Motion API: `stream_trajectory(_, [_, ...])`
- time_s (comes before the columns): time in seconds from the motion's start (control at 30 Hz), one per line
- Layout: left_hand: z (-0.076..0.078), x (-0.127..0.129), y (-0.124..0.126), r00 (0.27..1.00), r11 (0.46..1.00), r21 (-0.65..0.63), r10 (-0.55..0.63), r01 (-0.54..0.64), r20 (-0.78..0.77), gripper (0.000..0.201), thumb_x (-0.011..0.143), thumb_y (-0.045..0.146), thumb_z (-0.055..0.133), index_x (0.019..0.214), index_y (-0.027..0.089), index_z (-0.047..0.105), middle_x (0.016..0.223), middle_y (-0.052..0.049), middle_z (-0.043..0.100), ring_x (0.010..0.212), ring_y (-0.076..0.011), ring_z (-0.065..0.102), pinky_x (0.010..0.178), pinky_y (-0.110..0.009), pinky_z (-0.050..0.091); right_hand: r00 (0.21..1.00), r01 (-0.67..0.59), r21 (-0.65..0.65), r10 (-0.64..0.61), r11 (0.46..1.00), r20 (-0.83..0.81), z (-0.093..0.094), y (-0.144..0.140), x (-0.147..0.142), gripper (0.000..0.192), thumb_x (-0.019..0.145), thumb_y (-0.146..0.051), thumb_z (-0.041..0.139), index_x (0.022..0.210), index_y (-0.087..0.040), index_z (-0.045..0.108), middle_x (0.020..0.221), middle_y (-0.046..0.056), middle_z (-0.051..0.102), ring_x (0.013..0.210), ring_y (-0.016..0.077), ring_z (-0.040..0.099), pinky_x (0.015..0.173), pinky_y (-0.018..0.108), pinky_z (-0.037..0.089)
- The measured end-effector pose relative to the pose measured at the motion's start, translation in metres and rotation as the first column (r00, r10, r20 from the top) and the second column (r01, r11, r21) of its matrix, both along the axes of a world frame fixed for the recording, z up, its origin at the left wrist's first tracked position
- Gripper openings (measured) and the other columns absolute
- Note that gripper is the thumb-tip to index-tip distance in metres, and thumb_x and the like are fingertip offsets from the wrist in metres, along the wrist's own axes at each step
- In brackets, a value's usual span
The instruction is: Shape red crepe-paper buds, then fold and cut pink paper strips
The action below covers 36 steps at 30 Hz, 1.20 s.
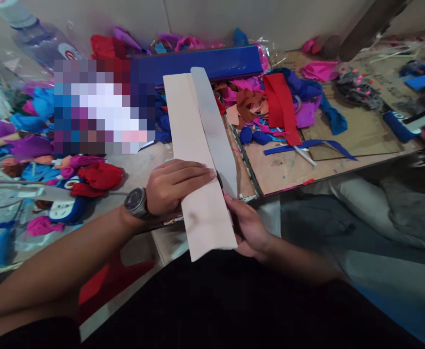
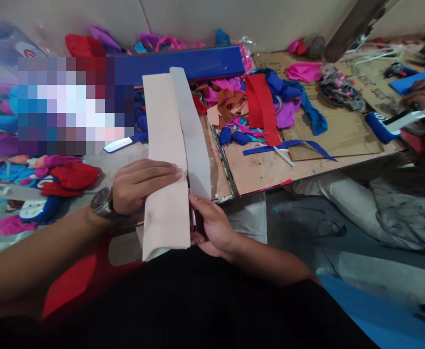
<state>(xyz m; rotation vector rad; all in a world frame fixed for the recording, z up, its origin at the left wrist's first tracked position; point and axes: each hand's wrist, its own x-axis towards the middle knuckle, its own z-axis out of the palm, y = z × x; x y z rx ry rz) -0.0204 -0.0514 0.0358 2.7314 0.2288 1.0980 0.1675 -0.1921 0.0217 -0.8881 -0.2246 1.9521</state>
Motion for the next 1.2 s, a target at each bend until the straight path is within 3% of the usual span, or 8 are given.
stream_trajectory(0.13, [-0.003,-0.001,0.002,1.0,0.999,-0.031,0.017,-0.016,0.016,0.037,0.107,0.03,0.061,0.143,0.024,0.069,0.127,-0.012,0.08,0.119,-0.0276,0.078,0.099,-0.042,0.062,0.994,0.013,0.038,-0.008,0.999,-0.11,0.001,-0.009,0.004,0.039,0.098,-0.053,0.069,0.083,-0.017,0.064,0.054,-0.005,0.058,0.032,0.0031,0.031,0.032,0.019,0.02])
stream_trajectory(0.3, [-0.005,-0.001,0.001,0.992,0.99,-0.108,0.097,-0.088,0.081,0.035,0.104,0.028,0.067,0.138,0.025,0.072,0.122,-0.011,0.081,0.112,-0.0248,0.079,0.097,-0.039,0.063,0.952,-0.149,0.121,0.175,0.981,-0.25,0.002,-0.024,0.009,0.04,0.101,-0.058,0.061,0.094,-0.019,0.063,0.056,-0.006,0.063,0.028,0.0039,0.03,0.035,0.018,0.031])
stream_trajectory(0.47, [-0.002,-0.001,-0.001,0.984,0.967,-0.224,0.149,-0.125,0.095,0.04,0.108,0.05,0.058,0.138,0.026,0.072,0.122,-0.011,0.081,0.108,-0.0241,0.079,0.093,-0.038,0.063,0.892,-0.24,0.193,0.294,0.951,-0.343,0.004,-0.024,0.004,0.032,0.104,-0.054,0.055,0.108,-0.022,0.056,0.065,-0.005,0.068,0.032,0.0092,0.048,0.038,0.019,0.04])
stream_trajectory(0.53, [0.001,0.0,-0.004,0.976,0.96,-0.246,0.171,-0.134,0.132,0.041,0.104,0.051,0.065,0.134,0.025,0.073,0.119,-0.01,0.081,0.104,-0.0237,0.079,0.091,-0.037,0.064,0.875,-0.251,0.209,0.314,0.945,-0.368,0.003,-0.022,0.003,0.032,0.105,-0.053,0.051,0.109,-0.022,0.055,0.068,-0.003,0.07,0.037,0.0119,0.056,0.038,0.02,0.041])
stream_trajectory(0.63, [0.007,0.0,-0.008,0.986,0.938,-0.314,0.165,-0.145,0.038,0.045,0.098,0.05,0.076,0.133,0.023,0.073,0.122,-0.012,0.08,0.109,-0.0265,0.078,0.095,-0.042,0.063,0.874,-0.231,0.218,0.301,0.948,-0.383,-0.002,-0.016,0.001,0.032,0.108,-0.051,0.045,0.105,-0.021,0.056,0.07,-0.001,0.071,0.04,0.0128,0.059,0.038,0.021,0.041])
stream_trajectory(0.7, [0.008,0.001,-0.009,0.99,0.937,-0.325,0.14,-0.128,0.016,0.043,0.101,0.05,0.07,0.134,0.023,0.072,0.122,-0.013,0.08,0.111,-0.0271,0.078,0.096,-0.042,0.063,0.888,-0.206,0.195,0.267,0.959,-0.374,-0.006,-0.012,0.0,0.035,0.108,-0.051,0.043,0.102,-0.021,0.058,0.071,-0.001,0.071,0.041,0.0123,0.059,0.038,0.021,0.041])
stream_trajectory(0.93, [-0.008,-0.001,0.0,0.993,0.984,-0.149,0.106,-0.096,0.06,0.032,0.104,0.033,0.069,0.136,0.028,0.072,0.119,-0.009,0.081,0.107,-0.0233,0.08,0.093,-0.036,0.063,0.97,-0.117,0.117,0.139,0.986,-0.198,-0.011,-0.001,-0.005,0.051,0.103,-0.062,0.053,0.084,-0.017,0.063,0.062,-0.002,0.066,0.036,0.0088,0.053,0.034,0.02,0.037])
stream_trajectory(1.2, [-0.006,0.001,-0.001,0.992,0.984,-0.142,0.115,-0.106,0.057,0.029,0.105,0.036,0.067,0.131,0.026,0.075,0.119,-0.01,0.082,0.108,-0.0239,0.08,0.091,-0.038,0.065,0.982,-0.051,0.184,0.083,0.982,-0.168,-0.006,-0.01,-0.004,0.042,0.101,-0.06,0.062,0.091,-0.019,0.061,0.064,-0.002,0.07,0.034,0.0091,0.055,0.031,0.018,0.035])
